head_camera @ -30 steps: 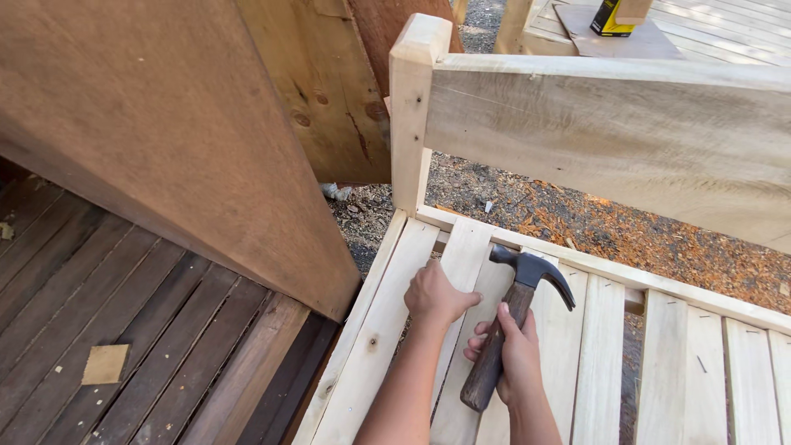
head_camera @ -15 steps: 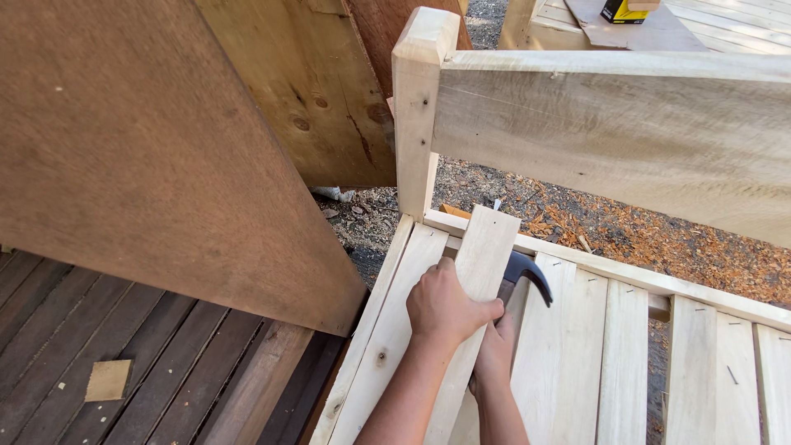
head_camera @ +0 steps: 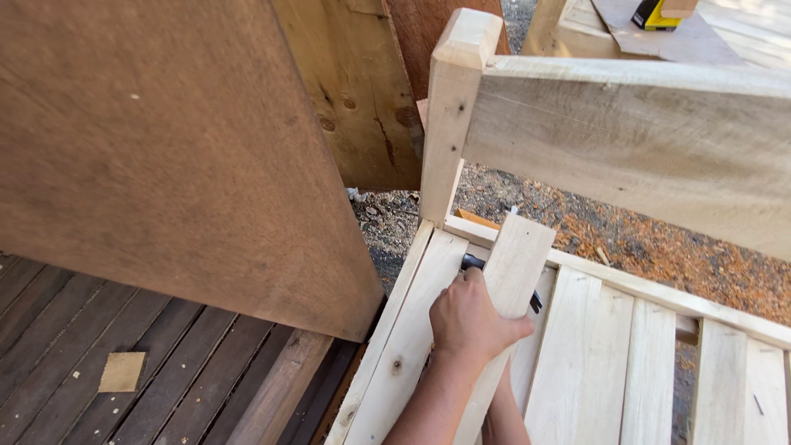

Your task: The person hammers nails into a slatted wooden frame using a claw hammer, holding each slat steady with the other hand. They reposition along the frame, press nails in place, and drive them flush, working across several slats of the partially built furniture piece.

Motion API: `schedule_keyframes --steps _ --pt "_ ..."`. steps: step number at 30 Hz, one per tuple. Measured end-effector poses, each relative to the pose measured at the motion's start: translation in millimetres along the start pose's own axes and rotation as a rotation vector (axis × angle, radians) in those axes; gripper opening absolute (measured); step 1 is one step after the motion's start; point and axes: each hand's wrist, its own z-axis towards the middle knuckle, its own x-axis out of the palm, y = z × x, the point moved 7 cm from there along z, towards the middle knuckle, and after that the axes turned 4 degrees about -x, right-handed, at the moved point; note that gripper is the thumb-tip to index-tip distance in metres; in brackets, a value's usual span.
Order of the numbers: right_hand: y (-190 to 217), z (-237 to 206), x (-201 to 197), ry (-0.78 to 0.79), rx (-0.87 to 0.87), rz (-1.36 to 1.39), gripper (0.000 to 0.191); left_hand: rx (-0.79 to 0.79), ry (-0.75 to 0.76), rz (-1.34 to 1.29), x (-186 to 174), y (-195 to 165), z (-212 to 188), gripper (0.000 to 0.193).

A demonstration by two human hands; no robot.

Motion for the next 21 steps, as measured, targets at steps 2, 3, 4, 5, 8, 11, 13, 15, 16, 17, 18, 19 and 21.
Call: schedule_keyframes --steps 2,3,4,5,8,11,13,15,16,17,18,19,21 --pt "8 1 -7 0.034 -0.021 -0.202 0.043 0.0 0.002 0.0 0 0 1 0.065" --pt "13 -2 -18 -0.044 -0.015 -0.212 0.041 -0.002 0.012 0.006 1 1 2 0.065" --pt "16 -4 -26 -0.119 -0.014 -0.219 0.042 0.002 0.016 0.013 1 1 2 0.066" --pt "17 -6 -32 -0.195 -0.009 -0.227 0.043 0.006 0.009 0.013 1 1 3 0.066" --pt "17 -2 -20 -0.109 -0.087 -0.232 0.043 0.021 -0.026 0.012 -1 -1 4 0.067" --pt "-2 13 15 0.105 0.081 0.374 0.045 0.018 -0.024 0.005 0 -2 4 0.067" --pt "3 17 11 0.102 0.081 0.043 0.042 0.003 -0.007 0.001 2 0 5 0.067" --pt "14 17 -1 0.038 0.056 -0.185 0.044 0.015 -0.006 0.012 3 0 5 0.066" --pt "21 13 -11 -0.024 0.044 -0.249 0.045 0.016 -0.002 0.015 4 1 4 0.066" --pt "24 11 -18 -0.084 0.039 -0.313 0.046 0.007 0.017 0.019 6 2 4 0.068" --pt "24 10 -20 -0.106 0.044 -0.318 0.047 0.002 0.026 0.024 7 3 5 0.069" --pt "23 9 -21 -0.123 0.042 -0.321 0.046 -0.002 0.032 0.027 8 3 6 0.071" --pt "14 14 -7 -0.036 0.033 -0.172 0.044 0.007 0.034 0.016 10 3 7 0.071"
